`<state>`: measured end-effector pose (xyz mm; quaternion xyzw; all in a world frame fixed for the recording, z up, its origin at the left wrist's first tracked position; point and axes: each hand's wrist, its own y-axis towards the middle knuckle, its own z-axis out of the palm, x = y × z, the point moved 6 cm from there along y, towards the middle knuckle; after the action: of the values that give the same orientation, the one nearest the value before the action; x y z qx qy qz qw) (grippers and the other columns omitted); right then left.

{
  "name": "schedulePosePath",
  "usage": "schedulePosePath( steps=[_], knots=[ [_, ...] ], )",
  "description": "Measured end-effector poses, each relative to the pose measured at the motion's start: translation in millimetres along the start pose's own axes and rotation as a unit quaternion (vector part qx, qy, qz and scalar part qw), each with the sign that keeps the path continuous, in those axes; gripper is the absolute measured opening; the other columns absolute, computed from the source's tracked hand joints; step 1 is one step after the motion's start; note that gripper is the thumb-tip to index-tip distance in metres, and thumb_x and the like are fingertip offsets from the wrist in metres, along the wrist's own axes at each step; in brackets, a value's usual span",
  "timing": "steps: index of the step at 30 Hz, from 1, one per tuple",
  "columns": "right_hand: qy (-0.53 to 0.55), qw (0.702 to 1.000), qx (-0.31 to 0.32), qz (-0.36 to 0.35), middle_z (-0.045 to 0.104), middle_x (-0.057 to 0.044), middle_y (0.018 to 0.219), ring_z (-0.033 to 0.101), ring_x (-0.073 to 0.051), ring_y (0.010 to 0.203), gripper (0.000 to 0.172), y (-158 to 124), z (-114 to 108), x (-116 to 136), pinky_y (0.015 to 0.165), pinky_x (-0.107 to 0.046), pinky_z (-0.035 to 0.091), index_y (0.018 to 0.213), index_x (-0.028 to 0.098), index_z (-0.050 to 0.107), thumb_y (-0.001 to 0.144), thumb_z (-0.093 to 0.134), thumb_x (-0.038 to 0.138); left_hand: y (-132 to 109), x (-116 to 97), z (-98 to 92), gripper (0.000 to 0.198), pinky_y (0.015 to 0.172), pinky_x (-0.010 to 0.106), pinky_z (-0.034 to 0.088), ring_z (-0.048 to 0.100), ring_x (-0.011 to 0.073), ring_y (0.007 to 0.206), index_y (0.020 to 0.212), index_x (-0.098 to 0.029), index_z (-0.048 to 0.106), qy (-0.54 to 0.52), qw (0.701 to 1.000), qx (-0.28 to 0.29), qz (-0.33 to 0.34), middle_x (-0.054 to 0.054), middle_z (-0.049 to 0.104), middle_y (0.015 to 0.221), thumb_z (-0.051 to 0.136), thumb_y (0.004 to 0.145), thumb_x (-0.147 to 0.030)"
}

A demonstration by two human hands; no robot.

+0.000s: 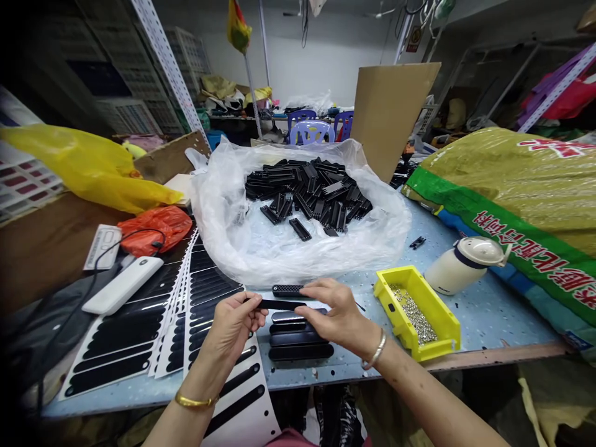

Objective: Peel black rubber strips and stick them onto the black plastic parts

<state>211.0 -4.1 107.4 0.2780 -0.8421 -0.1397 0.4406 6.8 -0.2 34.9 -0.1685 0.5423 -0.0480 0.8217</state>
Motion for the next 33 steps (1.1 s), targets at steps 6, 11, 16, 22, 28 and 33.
schedulePosePath(
  steps=[6, 11, 16, 22, 28, 33],
  knots=[
    [-0.204, 0.968, 0.078, -0.126, 0.065, -0.009, 0.075, 0.057, -0.022, 0.072, 0.009, 9, 47, 1, 0.066, -0.034, 0.045, 0.084, 0.016, 0.069, 0.088, 0.062, 0.020, 7, 6, 11.4, 0.037, 0.035, 0.017, 0.033, 0.055, 0.0114, 0.038, 0.065, -0.013, 0.060, -0.009, 1.000, 0.014, -0.013, 0.007, 0.066, 0.051, 0.085, 0.053, -0.038],
    [-0.201, 0.969, 0.088, -0.114, 0.062, -0.007, 0.073, 0.055, -0.020, 0.067, 0.011, 7, 55, -13, 0.062, -0.031, 0.042, 0.081, 0.015, 0.067, 0.088, 0.060, 0.018, 10, 14, 11.9, 0.039, 0.036, 0.017, 0.036, 0.057, 0.0123, 0.040, 0.067, -0.013, 0.061, -0.026, 0.999, 0.023, -0.034, 0.008, 0.068, 0.053, 0.086, 0.052, -0.037],
    [-0.152, 0.979, 0.093, -0.097, 0.062, -0.008, 0.076, 0.057, -0.020, 0.070, 0.010, 6, 58, -20, 0.063, -0.030, 0.045, 0.081, 0.014, 0.066, 0.087, 0.058, 0.013, 13, 18, 10.0, 0.040, 0.036, 0.017, 0.037, 0.057, 0.0125, 0.041, 0.069, -0.012, 0.061, -0.034, 0.998, 0.029, -0.053, 0.009, 0.068, 0.054, 0.088, 0.051, -0.036],
    [-0.139, 0.981, 0.099, -0.091, 0.058, -0.007, 0.069, 0.054, -0.019, 0.066, 0.015, 6, 59, -22, 0.059, -0.029, 0.042, 0.074, 0.014, 0.065, 0.085, 0.055, 0.010, 16, 21, 9.0, 0.039, 0.038, 0.019, 0.040, 0.060, 0.0138, 0.044, 0.069, -0.011, 0.062, 0.002, 0.997, 0.052, -0.056, 0.010, 0.069, 0.058, 0.085, 0.056, -0.040],
    [-0.151, 0.980, 0.120, -0.055, 0.059, -0.007, 0.070, 0.055, -0.019, 0.067, 0.013, 3, 36, -35, 0.061, -0.029, 0.044, 0.075, 0.013, 0.067, 0.084, 0.058, 0.009, 28, 15, -9.9, 0.052, 0.036, 0.021, 0.037, 0.059, 0.0157, 0.042, 0.088, -0.009, 0.068, 0.153, 0.988, -0.017, 0.015, 0.004, 0.065, 0.055, 0.074, 0.062, -0.054],
    [-0.078, 0.986, 0.110, 0.098, 0.068, -0.006, 0.080, 0.062, -0.017, 0.073, 0.009, 6, -8, -76, 0.064, -0.026, 0.048, 0.086, 0.017, 0.074, 0.081, 0.069, 0.021, 56, 10, -23.6, 0.041, 0.045, 0.025, 0.041, 0.055, 0.0144, 0.043, 0.091, -0.011, 0.072, 0.349, 0.931, -0.015, 0.110, -0.003, 0.058, 0.048, 0.069, 0.061, -0.039]
  ],
)
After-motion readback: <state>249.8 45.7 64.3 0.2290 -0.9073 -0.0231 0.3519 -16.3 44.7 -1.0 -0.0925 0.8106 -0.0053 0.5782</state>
